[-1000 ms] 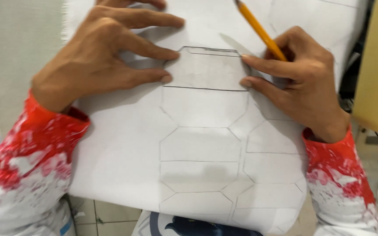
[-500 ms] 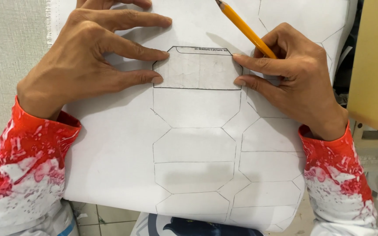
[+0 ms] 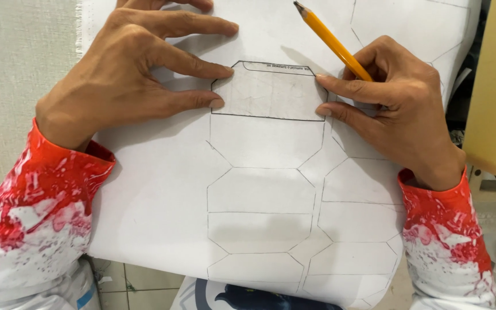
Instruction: Tracing a small geometric template onto a larger sheet using a pencil to create a pattern layout.
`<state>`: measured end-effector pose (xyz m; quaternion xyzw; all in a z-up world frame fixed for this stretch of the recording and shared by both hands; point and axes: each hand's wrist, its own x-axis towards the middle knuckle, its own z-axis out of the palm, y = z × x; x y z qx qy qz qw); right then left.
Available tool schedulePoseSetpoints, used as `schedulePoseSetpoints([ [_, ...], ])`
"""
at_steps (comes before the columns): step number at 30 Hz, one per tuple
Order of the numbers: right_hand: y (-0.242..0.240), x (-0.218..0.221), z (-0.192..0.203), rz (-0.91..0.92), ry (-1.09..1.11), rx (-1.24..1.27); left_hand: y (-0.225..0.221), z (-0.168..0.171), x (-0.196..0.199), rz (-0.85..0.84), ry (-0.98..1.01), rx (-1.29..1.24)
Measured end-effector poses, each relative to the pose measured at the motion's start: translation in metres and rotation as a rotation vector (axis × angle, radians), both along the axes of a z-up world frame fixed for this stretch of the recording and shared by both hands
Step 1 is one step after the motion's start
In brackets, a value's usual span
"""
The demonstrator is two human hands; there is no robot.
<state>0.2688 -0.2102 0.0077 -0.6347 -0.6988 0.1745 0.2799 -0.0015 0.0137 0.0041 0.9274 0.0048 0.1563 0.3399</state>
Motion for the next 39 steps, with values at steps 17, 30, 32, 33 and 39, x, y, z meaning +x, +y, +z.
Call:
schedulePoseSetpoints([
  [17,-0.003,-0.002,-0.004,-0.014,-0.057,-0.021,0.005,-0.008,-0.001,-0.025,-0.057,-0.028],
  [30,-0.006,0.000,-0.008,-0.032,-0.060,-0.019,0.003,-0.009,0.000,-0.031,-0.058,-0.061],
  [32,-0.005,0.000,-0.007,-0.029,-0.065,-0.022,0.003,-0.006,0.000,-0.032,-0.051,-0.083],
  [33,-0.005,0.000,-0.006,-0.025,-0.070,-0.023,0.002,-0.004,0.000,-0.033,-0.044,-0.104],
  [39,-0.005,0.001,-0.008,-0.018,-0.069,-0.006,0.002,-0.005,0.000,-0.024,-0.038,-0.071],
])
